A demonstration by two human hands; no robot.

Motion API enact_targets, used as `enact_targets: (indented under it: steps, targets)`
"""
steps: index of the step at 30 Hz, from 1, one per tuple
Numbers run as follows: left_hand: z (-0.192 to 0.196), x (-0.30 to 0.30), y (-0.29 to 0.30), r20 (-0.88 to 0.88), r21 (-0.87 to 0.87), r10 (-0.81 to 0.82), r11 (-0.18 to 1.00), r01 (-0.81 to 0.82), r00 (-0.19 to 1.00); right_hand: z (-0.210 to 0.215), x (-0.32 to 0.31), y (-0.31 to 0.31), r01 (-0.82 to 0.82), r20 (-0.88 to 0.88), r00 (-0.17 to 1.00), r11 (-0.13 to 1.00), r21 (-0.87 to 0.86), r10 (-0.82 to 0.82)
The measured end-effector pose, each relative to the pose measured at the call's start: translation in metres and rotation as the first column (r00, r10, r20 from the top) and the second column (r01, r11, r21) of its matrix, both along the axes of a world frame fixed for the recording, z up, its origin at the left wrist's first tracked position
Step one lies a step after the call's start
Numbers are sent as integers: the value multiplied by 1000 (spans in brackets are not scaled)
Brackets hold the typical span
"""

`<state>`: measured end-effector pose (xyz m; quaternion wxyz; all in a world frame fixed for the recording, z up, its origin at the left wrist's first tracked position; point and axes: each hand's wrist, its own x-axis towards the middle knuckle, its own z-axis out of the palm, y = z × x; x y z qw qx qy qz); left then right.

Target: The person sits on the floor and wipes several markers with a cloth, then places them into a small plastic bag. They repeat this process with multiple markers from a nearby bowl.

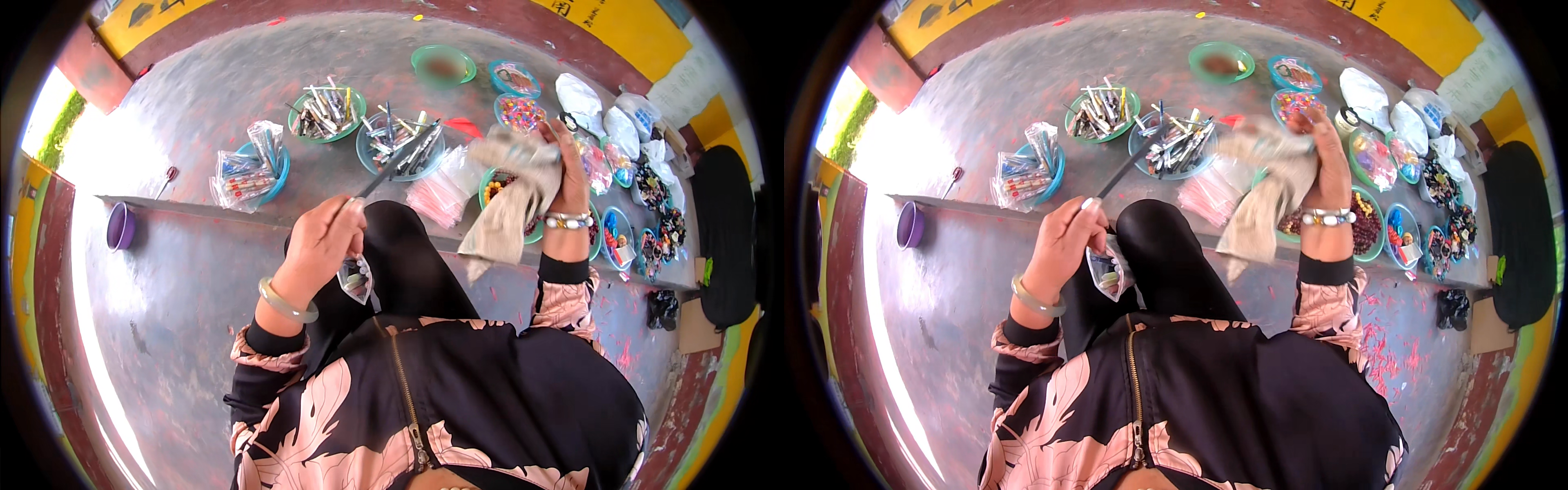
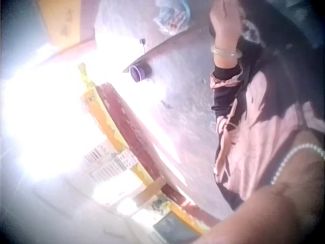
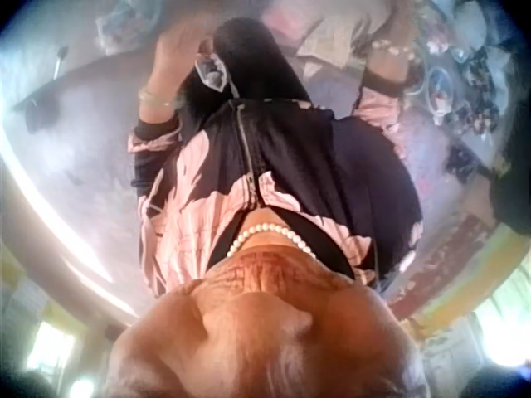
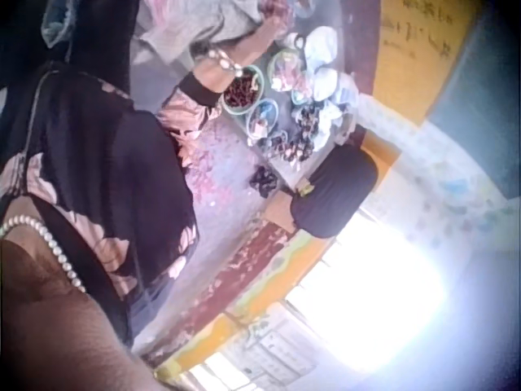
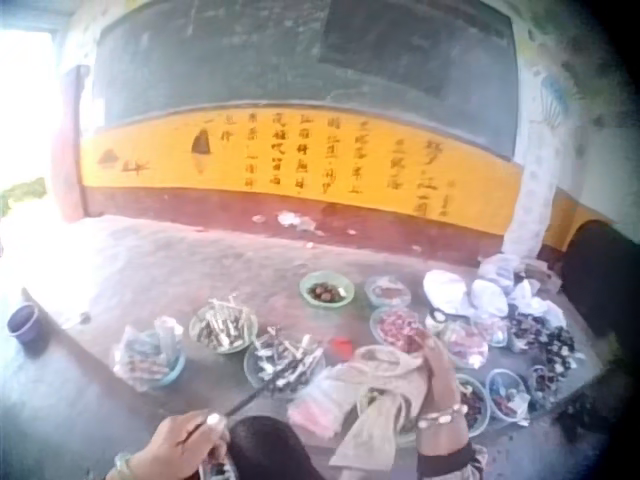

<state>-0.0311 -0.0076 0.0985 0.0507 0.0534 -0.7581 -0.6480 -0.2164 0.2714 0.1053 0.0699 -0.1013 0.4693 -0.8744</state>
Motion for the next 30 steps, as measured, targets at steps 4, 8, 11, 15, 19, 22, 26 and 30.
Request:
enact_targets:
  steps: [4,8,11,15,19,22,26,30]
  targets:
    - [-1,1,9,-1,74,-1,997,1,1000,-85,-15,8,-51,398,915,998,-36,61]
    - [-16,3,13,15,70,-52,996,51,999,-114,10,-15,-251,522,823,968,-20,224]
    - [-12,6,17,15,77,-70,995,69,997,-75,4,-19,-302,187,882,822,-484,434]
    - [-11,11,24,39,103,-74,992,70,997,-82,-13,9,-174,225,939,922,-346,262]
    - [-14,3,29,38,111,-117,987,112,992,-113,-12,12,-57,-296,940,935,350,168]
    - [-9,-3,39,67,222,-83,973,66,994,-72,20,-13,550,-687,641,420,722,342]
    - [-8,-18,59,55,368,-153,922,122,987,-50,59,-67,664,-740,539,337,667,403]
    - [-25,-26,72,52,-247,-112,961,122,992,-54,77,-79,584,-718,579,418,696,388]
